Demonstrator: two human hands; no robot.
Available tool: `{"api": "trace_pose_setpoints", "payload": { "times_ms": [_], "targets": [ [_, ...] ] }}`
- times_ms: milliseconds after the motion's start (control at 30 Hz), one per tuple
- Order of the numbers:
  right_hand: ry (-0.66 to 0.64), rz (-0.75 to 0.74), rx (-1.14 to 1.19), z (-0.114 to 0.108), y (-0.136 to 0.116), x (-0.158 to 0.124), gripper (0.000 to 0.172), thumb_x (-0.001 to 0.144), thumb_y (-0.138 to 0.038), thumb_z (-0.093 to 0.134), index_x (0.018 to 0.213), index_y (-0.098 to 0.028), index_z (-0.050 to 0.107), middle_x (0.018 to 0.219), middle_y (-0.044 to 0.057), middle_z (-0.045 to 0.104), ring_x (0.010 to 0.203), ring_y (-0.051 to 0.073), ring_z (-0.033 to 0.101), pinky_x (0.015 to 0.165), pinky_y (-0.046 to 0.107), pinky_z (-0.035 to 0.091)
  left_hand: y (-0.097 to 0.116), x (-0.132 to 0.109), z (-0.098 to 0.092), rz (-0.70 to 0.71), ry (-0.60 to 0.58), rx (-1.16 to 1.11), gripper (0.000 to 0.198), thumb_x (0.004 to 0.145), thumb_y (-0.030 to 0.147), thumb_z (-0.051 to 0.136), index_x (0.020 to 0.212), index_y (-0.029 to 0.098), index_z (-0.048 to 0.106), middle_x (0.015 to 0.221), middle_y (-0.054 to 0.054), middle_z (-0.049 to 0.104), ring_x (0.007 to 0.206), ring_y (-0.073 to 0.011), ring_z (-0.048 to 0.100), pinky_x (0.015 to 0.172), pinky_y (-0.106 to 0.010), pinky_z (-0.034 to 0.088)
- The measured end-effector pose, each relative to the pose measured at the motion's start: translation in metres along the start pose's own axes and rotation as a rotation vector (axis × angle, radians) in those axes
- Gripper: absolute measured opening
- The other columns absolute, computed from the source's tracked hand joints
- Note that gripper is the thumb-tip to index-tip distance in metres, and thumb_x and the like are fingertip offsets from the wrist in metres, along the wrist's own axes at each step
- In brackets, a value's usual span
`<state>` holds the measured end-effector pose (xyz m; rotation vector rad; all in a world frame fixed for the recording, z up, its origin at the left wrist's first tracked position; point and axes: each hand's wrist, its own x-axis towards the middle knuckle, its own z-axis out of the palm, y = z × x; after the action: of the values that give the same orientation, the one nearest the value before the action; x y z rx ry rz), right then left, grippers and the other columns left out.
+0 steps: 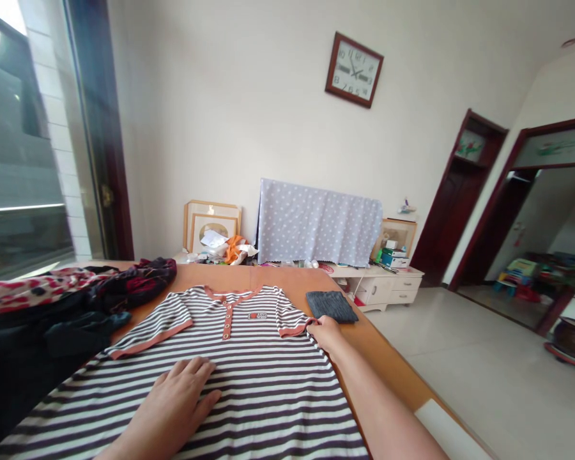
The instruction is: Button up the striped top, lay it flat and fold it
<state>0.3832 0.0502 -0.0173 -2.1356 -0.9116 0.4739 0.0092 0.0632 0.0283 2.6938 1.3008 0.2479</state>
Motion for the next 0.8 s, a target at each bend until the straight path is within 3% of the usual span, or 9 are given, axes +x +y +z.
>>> {"api": "trace_pose_setpoints", "payload": {
  "times_ms": [167,367,500,633,700,800],
  "targets": [
    [0.094,-0.092,-0.261,-0.008,0.004,0.001,0.009,0.078,-0.027,0.065,0.082,-0.020,0.062,0.085,0.007,0.067,0.083,0.023,0.063,0.065,0.027,0.038,0.000,0.001,-0.001,0.000,0.000,-0.003,0.045,0.091,0.045,0.040,0.123,0.023,0.062,0.129,-0.011,0.059,0.123,-0.0302,0.050,0.100,-0.045,0.039],
    [0.142,-0.120,-0.466,-0.015,-0.002,-0.006,0.017,0.086,-0.031,0.058,0.098,-0.020,0.062,0.103,0.012,0.064,0.093,0.028,0.062,0.073,0.032,0.039,0.001,0.002,-0.001,-0.009,-0.007,0.000,0.045,0.091,0.046,0.040,0.124,0.023,0.062,0.131,-0.011,0.059,0.124,-0.0304,0.049,0.102,-0.045,0.038],
    [0.267,-0.392,-0.610,-0.013,-0.023,-0.023,0.026,0.087,-0.024,0.053,0.113,-0.022,0.060,0.114,0.011,0.060,0.106,0.026,0.054,0.085,0.033,0.036,0.000,0.001,0.001,0.004,0.003,0.005,0.044,0.091,0.045,0.041,0.124,0.024,0.062,0.130,-0.011,0.060,0.124,-0.0298,0.049,0.103,-0.044,0.038],
    [0.070,-0.684,-0.671,0.002,-0.041,-0.040,0.031,0.084,-0.030,0.059,0.115,-0.027,0.062,0.115,0.006,0.061,0.109,0.024,0.050,0.090,0.034,0.032,-0.001,0.001,0.002,0.003,0.012,0.006,0.044,0.091,0.045,0.040,0.124,0.024,0.062,0.128,-0.011,0.060,0.121,-0.0296,0.050,0.100,-0.044,0.039],
    [-0.003,-0.711,-0.681,0.012,-0.045,-0.042,0.027,0.083,-0.032,0.061,0.108,-0.026,0.065,0.114,0.007,0.062,0.110,0.026,0.049,0.092,0.036,0.031,-0.002,0.001,0.002,0.006,0.011,0.004,0.044,0.091,0.045,0.040,0.124,0.025,0.062,0.128,-0.010,0.060,0.121,-0.0296,0.050,0.100,-0.044,0.039],
    [-0.037,-0.610,-0.477,0.021,-0.047,-0.033,0.011,0.083,-0.026,0.059,0.088,-0.023,0.069,0.107,0.006,0.066,0.109,0.025,0.052,0.094,0.036,0.031,-0.002,0.002,0.002,0.010,0.003,0.007,0.044,0.091,0.045,0.040,0.124,0.025,0.062,0.129,-0.010,0.059,0.121,-0.0295,0.050,0.100,-0.044,0.039]
  ]
}}
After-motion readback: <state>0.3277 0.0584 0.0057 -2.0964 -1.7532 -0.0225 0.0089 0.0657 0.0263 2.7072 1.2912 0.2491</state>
